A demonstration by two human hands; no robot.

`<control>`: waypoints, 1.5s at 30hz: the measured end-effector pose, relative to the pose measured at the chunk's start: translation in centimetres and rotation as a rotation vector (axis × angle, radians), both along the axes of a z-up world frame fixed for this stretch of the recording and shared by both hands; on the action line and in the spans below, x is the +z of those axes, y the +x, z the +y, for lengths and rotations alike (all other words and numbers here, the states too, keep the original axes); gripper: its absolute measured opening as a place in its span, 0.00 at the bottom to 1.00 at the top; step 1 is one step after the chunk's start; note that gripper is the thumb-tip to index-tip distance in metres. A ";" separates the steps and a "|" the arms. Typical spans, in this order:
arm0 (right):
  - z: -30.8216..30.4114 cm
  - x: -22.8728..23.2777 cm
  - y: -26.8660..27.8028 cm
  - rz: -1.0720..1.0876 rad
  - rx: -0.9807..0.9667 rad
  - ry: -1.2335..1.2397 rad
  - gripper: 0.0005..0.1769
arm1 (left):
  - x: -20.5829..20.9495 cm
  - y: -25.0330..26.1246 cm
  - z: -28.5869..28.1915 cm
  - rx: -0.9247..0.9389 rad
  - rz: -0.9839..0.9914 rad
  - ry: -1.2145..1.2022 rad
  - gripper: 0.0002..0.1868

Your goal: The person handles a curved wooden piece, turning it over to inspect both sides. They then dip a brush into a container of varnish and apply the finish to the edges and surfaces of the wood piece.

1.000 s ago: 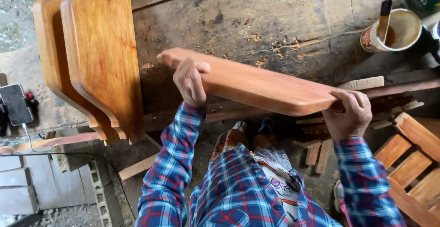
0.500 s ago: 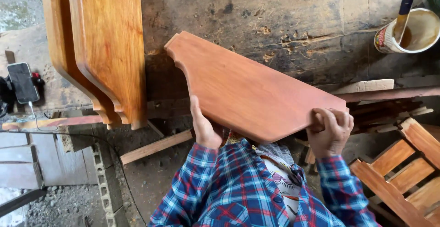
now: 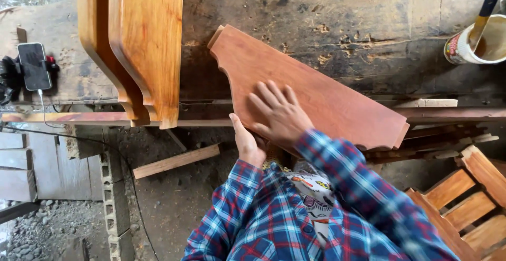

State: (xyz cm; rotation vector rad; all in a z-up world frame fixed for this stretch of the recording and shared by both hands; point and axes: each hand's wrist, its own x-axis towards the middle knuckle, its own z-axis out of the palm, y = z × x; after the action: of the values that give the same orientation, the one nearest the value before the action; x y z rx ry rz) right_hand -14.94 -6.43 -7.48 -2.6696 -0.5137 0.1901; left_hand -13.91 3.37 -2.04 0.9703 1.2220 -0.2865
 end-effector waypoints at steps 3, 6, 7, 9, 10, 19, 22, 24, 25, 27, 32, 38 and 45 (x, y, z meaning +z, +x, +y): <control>2.5 -1.2 4.6 -0.041 0.063 0.008 0.43 | -2.3 -1.0 0.6 0.007 -0.098 -0.049 0.36; 1.7 -4.7 8.3 -0.069 -0.020 -0.017 0.47 | -2.3 -2.1 1.4 -0.037 -0.132 -0.108 0.34; 0.4 -4.4 8.6 -0.062 -0.033 -0.018 0.47 | -4.2 -2.5 2.0 -0.050 -0.125 -0.109 0.34; -2.1 -3.7 8.8 -0.025 -0.240 -0.088 0.45 | -7.9 -3.6 3.6 -0.131 -0.088 -0.116 0.32; -3.6 -3.4 7.5 -0.013 -0.244 -0.089 0.45 | -8.1 -3.8 3.6 -0.136 -0.076 -0.116 0.32; -15.2 -3.0 -12.7 0.120 -0.728 -0.226 0.42 | -7.8 -2.9 3.0 -0.106 -0.101 -0.072 0.31; -18.4 -7.2 -20.2 0.117 -1.028 -0.109 0.45 | -7.4 -2.8 2.7 -0.094 -0.101 -0.045 0.32; -20.2 -13.3 -24.9 -0.082 -1.214 -0.002 0.43 | -7.7 -2.8 2.4 -0.068 -0.102 -0.035 0.35; -19.6 -15.4 -25.0 -0.084 -1.221 -0.004 0.43 | -7.6 -2.8 2.2 -0.076 -0.102 -0.038 0.35; -18.4 -19.7 -25.3 0.030 -1.490 1.042 0.29 | -7.4 -3.1 1.7 -0.033 -0.095 -0.017 0.35; -13.4 -13.6 -18.1 0.310 -1.639 1.585 0.39 | -10.6 -3.5 1.3 0.000 -0.054 -0.065 0.44; -16.4 -15.0 -15.6 0.109 -1.471 1.616 0.22 | -8.1 -3.8 -0.5 -0.033 -0.023 -0.112 0.47; -19.2 -14.3 -10.1 0.108 -1.409 1.404 0.30 | -5.8 -1.8 -0.7 -0.347 -0.012 -0.192 0.53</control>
State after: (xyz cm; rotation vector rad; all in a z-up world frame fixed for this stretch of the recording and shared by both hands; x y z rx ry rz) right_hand -25.04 -25.60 -21.81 -1.1132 0.9651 -0.3325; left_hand -15.76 2.69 -7.79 1.0116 0.9905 -0.6588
